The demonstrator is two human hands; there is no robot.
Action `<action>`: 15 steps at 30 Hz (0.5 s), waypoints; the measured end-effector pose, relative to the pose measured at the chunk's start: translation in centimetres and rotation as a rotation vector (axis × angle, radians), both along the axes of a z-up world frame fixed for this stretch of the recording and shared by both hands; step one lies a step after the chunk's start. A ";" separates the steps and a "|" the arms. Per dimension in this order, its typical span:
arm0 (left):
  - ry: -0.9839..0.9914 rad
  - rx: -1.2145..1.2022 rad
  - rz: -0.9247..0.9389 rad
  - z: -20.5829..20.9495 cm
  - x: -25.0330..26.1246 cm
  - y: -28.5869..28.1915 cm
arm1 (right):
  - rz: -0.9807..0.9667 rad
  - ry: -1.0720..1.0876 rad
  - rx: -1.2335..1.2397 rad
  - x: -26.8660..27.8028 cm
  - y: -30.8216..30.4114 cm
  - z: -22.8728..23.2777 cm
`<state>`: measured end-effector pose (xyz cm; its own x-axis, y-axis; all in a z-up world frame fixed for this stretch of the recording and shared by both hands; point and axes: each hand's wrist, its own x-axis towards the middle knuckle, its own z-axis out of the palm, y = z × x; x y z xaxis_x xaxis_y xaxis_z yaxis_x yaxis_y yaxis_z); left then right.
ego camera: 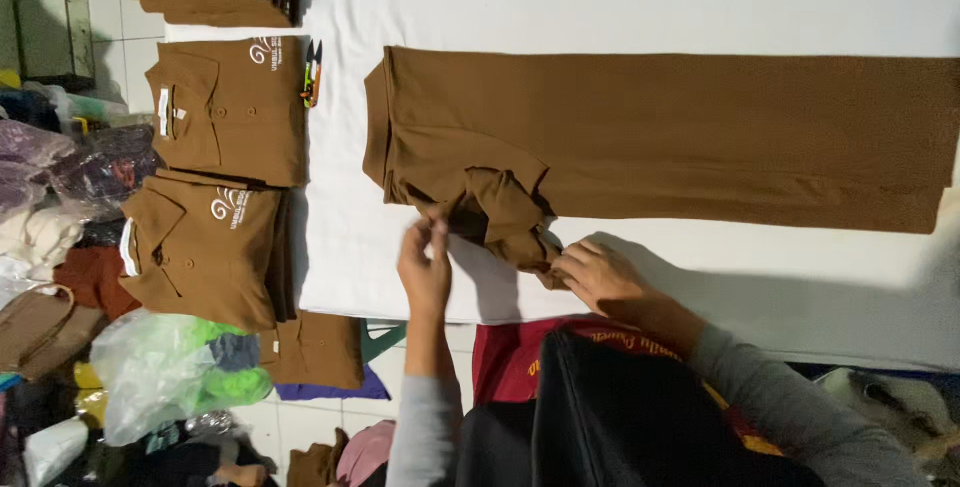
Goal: The person irons brown shirts on a padded surface using a steam iron, then folds the ironed shirts and places them onto a stack.
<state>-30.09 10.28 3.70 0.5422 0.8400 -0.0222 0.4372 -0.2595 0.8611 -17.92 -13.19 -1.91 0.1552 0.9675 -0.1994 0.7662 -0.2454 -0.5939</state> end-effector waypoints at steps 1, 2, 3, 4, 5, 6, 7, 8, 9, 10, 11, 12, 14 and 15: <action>-0.035 -0.072 -0.036 0.8 -0.8 -1.6 | -0.177 0.125 0.015 -0.1 0.1 -0.5; -0.070 -0.144 -0.073 1.7 -1.6 -3.2 | -0.355 0.250 0.032 -0.1 0.3 -0.9; -0.071 -0.148 -0.074 2.1 -2.0 -4.3 | -0.356 0.248 0.029 0.4 0.9 2.3; -0.102 -0.226 -0.137 2.5 -2.4 -5.4 | -0.485 0.550 0.101 0.8 1.6 5.6; -0.139 -0.300 -0.194 3.0 -2.7 -6.4 | -0.603 0.849 0.176 1.4 2.4 8.9; -0.146 -0.300 -0.189 4.3 -2.6 -7.2 | -0.597 0.843 0.174 1.0 2.6 11.0; -0.202 -0.310 -0.276 5.5 -2.1 -7.4 | -0.609 0.948 0.209 1.1 3.3 13.0; -0.257 -0.317 -0.363 6.7 -1.5 -7.5 | -0.619 1.054 0.242 1.1 4.1 15.1; -0.262 -0.309 -0.367 7.3 -1.2 -7.0 | -0.616 1.050 0.251 0.5 4.5 15.3; -0.267 -0.259 -0.422 7.8 -0.9 -6.4 | -0.613 1.006 0.289 -0.1 5.0 15.5; -0.273 -0.213 -0.484 8.3 -0.5 -5.9 | -0.618 0.960 0.327 -0.7 5.4 15.6; -0.279 -0.209 -0.494 9.9 -0.4 -5.1 | -0.623 0.952 0.337 -1.4 6.2 16.8; -0.321 -0.209 -0.531 13.4 0.6 -3.9 | -0.653 0.553 0.294 -2.2 7.5 19.4; -0.335 -0.204 -0.538 13.5 0.6 -3.0 | -0.654 0.539 0.302 -2.5 7.9 19.4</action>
